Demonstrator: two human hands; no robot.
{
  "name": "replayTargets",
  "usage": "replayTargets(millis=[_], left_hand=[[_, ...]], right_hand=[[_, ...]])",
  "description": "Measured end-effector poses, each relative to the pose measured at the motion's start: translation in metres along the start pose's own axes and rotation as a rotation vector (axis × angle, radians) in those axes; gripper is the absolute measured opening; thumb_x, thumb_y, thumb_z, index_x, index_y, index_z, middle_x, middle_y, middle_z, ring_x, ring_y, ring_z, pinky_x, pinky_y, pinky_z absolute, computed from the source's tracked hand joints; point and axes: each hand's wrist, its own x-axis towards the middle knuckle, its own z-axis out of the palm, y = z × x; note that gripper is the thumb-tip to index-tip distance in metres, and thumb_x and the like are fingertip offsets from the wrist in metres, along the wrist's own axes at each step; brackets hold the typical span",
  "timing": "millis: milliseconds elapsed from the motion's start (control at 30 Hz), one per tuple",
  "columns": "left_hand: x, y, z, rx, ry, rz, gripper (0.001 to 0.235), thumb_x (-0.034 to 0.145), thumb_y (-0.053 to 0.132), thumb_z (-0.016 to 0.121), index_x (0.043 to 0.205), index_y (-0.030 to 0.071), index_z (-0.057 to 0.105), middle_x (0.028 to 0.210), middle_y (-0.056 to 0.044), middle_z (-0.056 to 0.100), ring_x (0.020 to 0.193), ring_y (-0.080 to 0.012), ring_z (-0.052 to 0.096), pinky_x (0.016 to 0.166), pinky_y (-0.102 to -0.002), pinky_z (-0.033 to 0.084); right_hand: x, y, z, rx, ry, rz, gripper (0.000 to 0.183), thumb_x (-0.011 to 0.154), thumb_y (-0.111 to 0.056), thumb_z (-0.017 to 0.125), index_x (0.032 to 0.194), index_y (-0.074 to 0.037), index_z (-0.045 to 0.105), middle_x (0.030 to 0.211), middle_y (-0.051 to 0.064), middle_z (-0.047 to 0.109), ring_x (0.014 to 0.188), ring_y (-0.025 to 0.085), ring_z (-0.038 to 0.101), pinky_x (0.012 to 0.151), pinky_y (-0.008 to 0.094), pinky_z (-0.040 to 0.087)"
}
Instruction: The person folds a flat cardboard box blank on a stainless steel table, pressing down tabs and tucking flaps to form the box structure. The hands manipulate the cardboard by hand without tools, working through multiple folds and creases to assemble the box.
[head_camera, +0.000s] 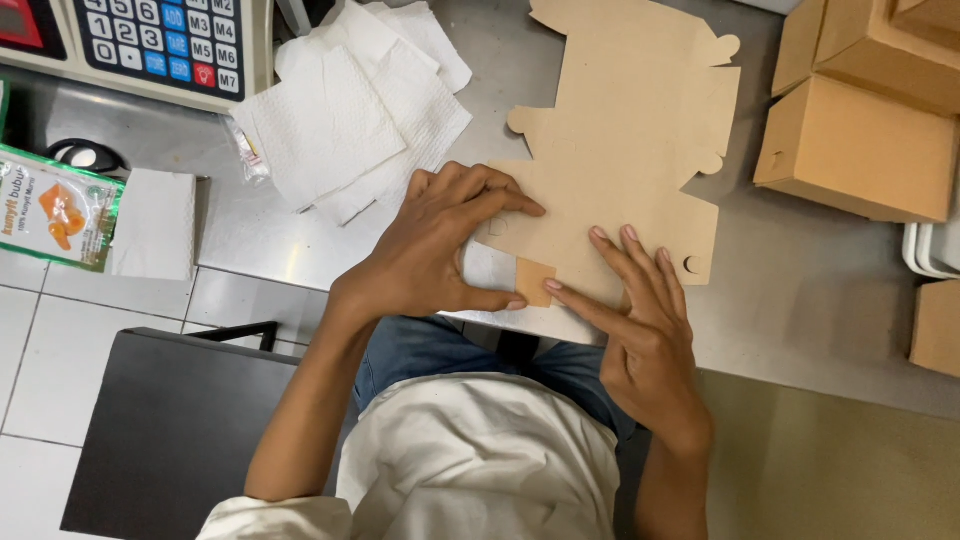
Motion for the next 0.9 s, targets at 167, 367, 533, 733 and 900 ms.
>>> replayTargets(millis=[167, 367, 533, 733, 900], left_hand=[[0.000, 0.002, 0.000, -0.057, 0.067, -0.032, 0.056, 0.087, 0.053, 0.078, 0.134, 0.027, 0.062, 0.132, 0.002, 0.061, 0.117, -0.0197, 0.056, 0.092, -0.038, 0.030], [0.002, 0.004, 0.006, -0.017, 0.157, -0.038, 0.038, 0.096, 0.042, 0.072, 0.127, 0.022, 0.064, 0.122, 0.003, 0.065, 0.104, -0.0208, 0.057, 0.086, -0.037, 0.032], [0.002, 0.003, 0.008, 0.013, 0.156, -0.035, 0.039, 0.095, 0.041, 0.073, 0.128, 0.021, 0.064, 0.121, 0.001, 0.064, 0.102, -0.0226, 0.056, 0.085, -0.037, 0.032], [0.002, 0.002, 0.009, 0.038, 0.129, -0.052, 0.048, 0.091, 0.045, 0.078, 0.132, 0.024, 0.063, 0.122, 0.001, 0.061, 0.109, -0.0234, 0.055, 0.090, -0.039, 0.033], [0.001, 0.002, 0.008, 0.042, 0.080, -0.034, 0.064, 0.084, 0.052, 0.081, 0.138, 0.024, 0.059, 0.126, 0.000, 0.058, 0.114, -0.0238, 0.052, 0.091, -0.039, 0.031]], right_hand=[[0.000, -0.001, 0.001, -0.008, 0.013, 0.002, 0.066, 0.098, 0.012, 0.032, 0.140, -0.026, 0.065, 0.162, 0.018, 0.046, 0.158, 0.042, 0.036, 0.132, 0.061, 0.021], [0.000, 0.000, 0.002, -0.006, 0.017, 0.007, 0.071, 0.093, 0.015, 0.032, 0.140, -0.026, 0.065, 0.162, 0.018, 0.047, 0.158, 0.042, 0.036, 0.131, 0.061, 0.022], [0.001, -0.001, 0.001, -0.007, 0.016, 0.010, 0.070, 0.095, 0.016, 0.032, 0.140, -0.026, 0.066, 0.162, 0.019, 0.047, 0.157, 0.041, 0.036, 0.131, 0.061, 0.022], [0.001, -0.001, 0.001, -0.008, 0.020, 0.016, 0.068, 0.096, 0.014, 0.031, 0.139, -0.026, 0.067, 0.162, 0.017, 0.047, 0.157, 0.042, 0.037, 0.132, 0.061, 0.021], [0.001, -0.001, 0.001, -0.005, 0.011, 0.015, 0.066, 0.098, 0.012, 0.032, 0.140, -0.026, 0.066, 0.162, 0.017, 0.046, 0.158, 0.041, 0.036, 0.132, 0.061, 0.021]])
